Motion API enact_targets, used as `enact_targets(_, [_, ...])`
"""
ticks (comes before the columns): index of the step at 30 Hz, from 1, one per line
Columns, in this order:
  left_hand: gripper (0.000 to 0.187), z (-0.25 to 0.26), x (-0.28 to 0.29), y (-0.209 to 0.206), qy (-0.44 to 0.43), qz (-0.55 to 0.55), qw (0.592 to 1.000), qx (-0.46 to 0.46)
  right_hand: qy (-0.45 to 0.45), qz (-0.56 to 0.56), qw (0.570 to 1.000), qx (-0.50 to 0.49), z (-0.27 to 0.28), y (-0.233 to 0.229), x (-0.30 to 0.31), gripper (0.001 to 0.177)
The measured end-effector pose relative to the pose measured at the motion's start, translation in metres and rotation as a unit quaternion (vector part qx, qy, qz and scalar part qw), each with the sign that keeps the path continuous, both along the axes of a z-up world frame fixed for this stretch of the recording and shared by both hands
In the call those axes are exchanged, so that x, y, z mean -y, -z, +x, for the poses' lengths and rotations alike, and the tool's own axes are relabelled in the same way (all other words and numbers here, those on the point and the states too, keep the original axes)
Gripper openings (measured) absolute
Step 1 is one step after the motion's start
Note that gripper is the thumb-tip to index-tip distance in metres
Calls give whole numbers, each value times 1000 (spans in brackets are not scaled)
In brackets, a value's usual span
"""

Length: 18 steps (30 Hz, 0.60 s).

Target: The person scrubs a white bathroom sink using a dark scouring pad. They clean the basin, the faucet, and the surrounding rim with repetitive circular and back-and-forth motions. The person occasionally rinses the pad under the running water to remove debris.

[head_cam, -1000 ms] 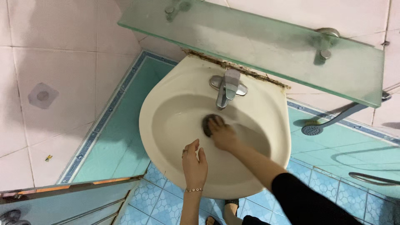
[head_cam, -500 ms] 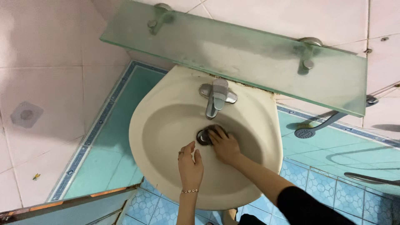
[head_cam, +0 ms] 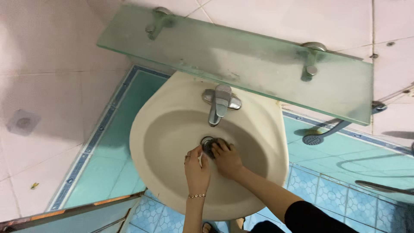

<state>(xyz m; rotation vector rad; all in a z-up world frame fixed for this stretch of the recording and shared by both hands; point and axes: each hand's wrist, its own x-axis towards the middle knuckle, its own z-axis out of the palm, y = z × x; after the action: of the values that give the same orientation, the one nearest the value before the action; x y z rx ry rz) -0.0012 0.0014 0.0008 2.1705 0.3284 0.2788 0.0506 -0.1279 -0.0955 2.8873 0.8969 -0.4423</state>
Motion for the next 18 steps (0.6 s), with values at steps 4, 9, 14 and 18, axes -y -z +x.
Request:
enact_targets(4, [33,-5,-9,4,-8,11,1000,-23,54,54,996,-36,18,-8,-24,60])
enact_targets(9, [34,1,-14,37,18,56,994,-87,28,34,994,-96,6,-24,-41,69])
enact_targets(14, [38,9,-13,65,52,74,987,-133,20,41,998,-45,-17,-11,-4,68])
enact_targets(18, [38,8,-15,74,79,60,990,-99,51,15,999,7,-6,1,-2,69])
